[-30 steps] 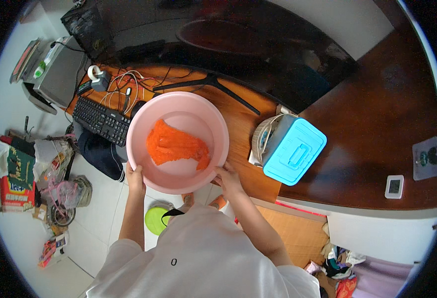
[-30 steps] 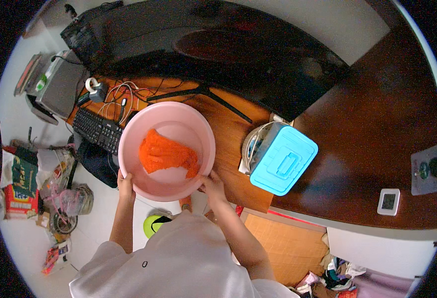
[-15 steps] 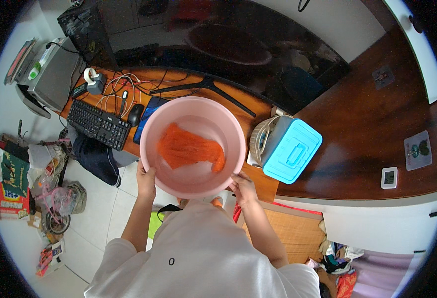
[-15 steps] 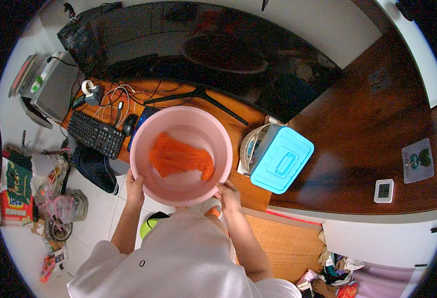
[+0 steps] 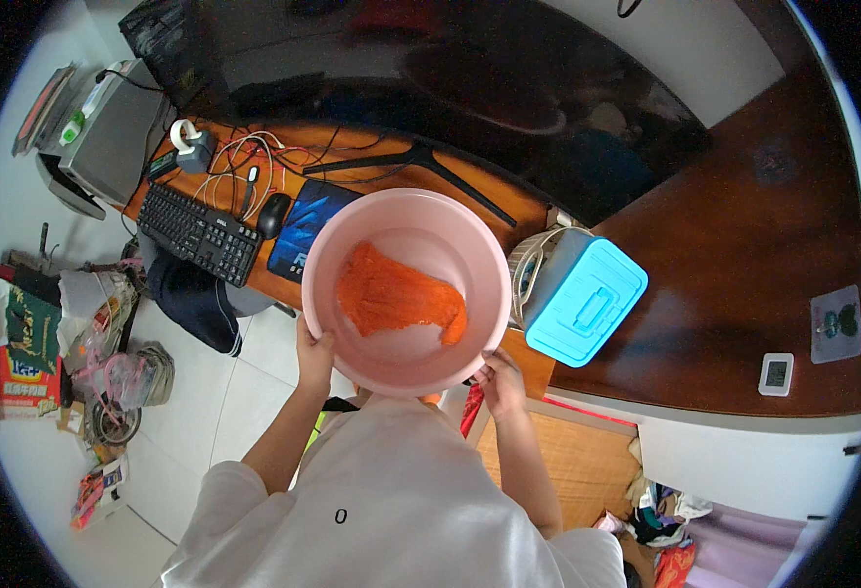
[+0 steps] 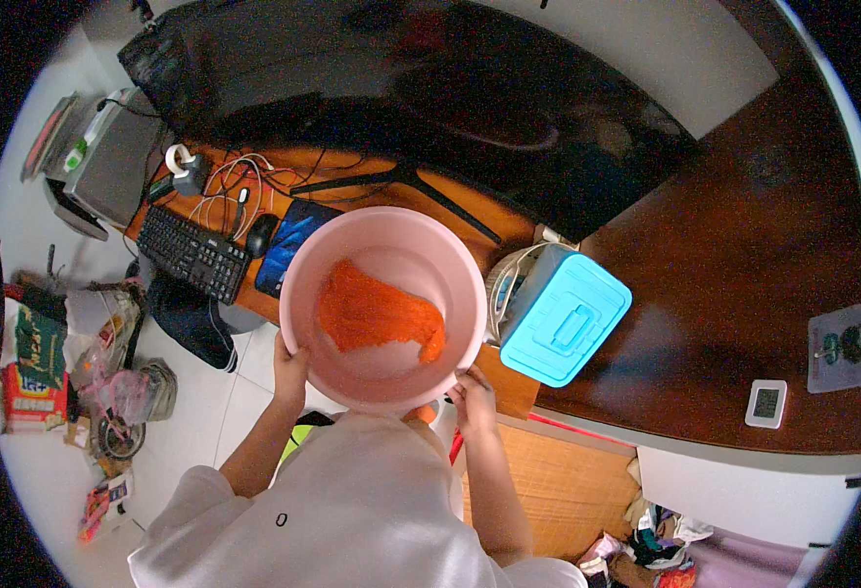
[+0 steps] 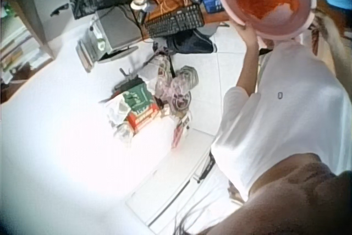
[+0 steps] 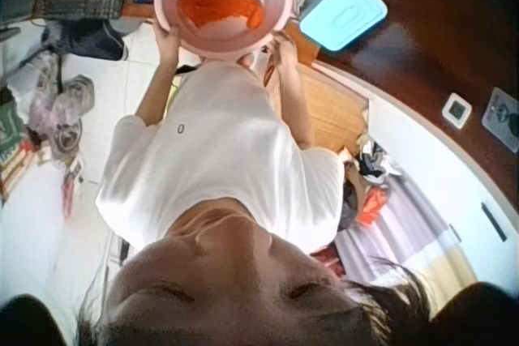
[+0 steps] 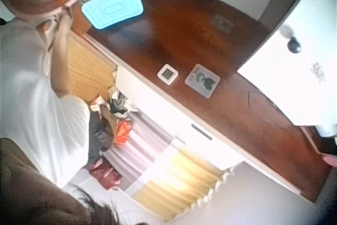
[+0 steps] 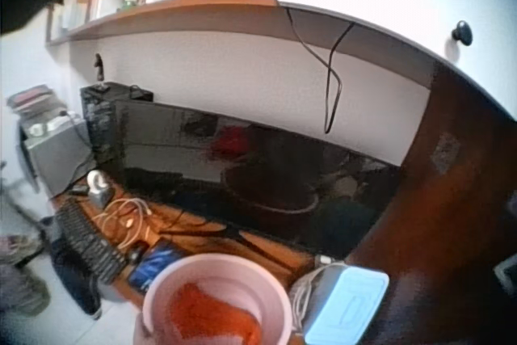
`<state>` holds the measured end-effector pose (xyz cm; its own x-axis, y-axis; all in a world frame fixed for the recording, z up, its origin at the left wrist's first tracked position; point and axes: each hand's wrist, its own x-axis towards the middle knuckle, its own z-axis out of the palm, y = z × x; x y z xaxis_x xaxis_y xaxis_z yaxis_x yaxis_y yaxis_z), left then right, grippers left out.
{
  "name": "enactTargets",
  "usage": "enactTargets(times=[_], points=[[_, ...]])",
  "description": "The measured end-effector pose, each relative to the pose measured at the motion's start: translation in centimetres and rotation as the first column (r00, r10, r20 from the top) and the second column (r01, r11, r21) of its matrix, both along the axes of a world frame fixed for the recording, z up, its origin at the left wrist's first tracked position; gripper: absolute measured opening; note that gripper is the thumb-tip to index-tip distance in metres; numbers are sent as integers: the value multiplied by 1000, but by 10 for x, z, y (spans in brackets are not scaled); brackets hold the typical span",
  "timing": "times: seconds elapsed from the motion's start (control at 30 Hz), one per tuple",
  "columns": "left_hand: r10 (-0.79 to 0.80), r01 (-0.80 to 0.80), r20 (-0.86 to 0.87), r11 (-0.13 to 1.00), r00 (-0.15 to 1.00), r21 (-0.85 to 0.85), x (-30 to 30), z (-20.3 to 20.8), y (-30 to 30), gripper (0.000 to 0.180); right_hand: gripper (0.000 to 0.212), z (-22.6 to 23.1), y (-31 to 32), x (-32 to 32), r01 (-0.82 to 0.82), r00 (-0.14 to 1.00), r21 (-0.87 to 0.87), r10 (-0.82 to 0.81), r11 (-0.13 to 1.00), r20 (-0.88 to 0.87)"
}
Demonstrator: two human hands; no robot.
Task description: The person sits on a low table and sorts small blue and white rectangular objects into a basket. They then move to a desk, wet an orange cloth in a pink basin, and wring it out. Finally, they open a wardrobe and hang the wet orange cloth on a blue hanger.
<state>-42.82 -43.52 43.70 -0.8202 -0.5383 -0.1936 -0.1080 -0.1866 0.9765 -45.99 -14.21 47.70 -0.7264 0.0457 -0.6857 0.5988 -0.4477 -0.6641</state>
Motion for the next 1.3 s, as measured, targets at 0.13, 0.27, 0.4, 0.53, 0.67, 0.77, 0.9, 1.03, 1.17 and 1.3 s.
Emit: enactTargets(times=[0.13, 0.27, 0.4, 0.53, 0.67, 0.77, 0.9, 1.03, 1.17, 1.3], points=[[-125, 19, -93, 688, 988, -726, -19, 62, 11, 64, 39, 29, -13, 8, -39, 993, 406, 82, 913, -87], [-432, 477, 288, 433, 855, -765, -60, 27, 18, 60, 54, 53, -45, 11, -53, 711, 778, 571, 626, -411], [-286, 745, 710, 446, 644, -496, -112, -23, 37, 64, 53, -12, -68, -33, -304, 679, 849, 723, 433, -126], [-287, 798, 754, 346, 591, -493, -127, -52, 48, 66, 50, -114, -76, -70, -299, 889, 685, 455, 665, -53], [-296, 799, 744, 271, 599, -536, -122, -34, 52, 61, 45, -110, -77, -81, -248, 969, 274, 236, 929, 77], [-221, 685, 664, 412, 715, -601, -122, -55, 52, 57, 42, -83, -85, -83, -229, 965, 97, 213, 969, 152], [-518, 668, 514, 728, 684, -154, -127, -47, 59, 56, 41, -65, -103, -93, -115, 933, -213, 179, 970, 313], [-608, 682, 309, 669, 731, -296, -114, -17, 73, 46, 46, -68, -106, -95, -39, 943, -431, 176, 901, 283], [-608, 700, 361, 530, 707, -480, -88, 81, 89, 39, 46, -76, -103, -97, -31, 942, -582, 218, 813, 255], [-699, 738, 333, 414, 633, -533, -77, 85, 98, 32, 43, -87, -102, -98, -88, 952, -630, 251, 771, 173]])
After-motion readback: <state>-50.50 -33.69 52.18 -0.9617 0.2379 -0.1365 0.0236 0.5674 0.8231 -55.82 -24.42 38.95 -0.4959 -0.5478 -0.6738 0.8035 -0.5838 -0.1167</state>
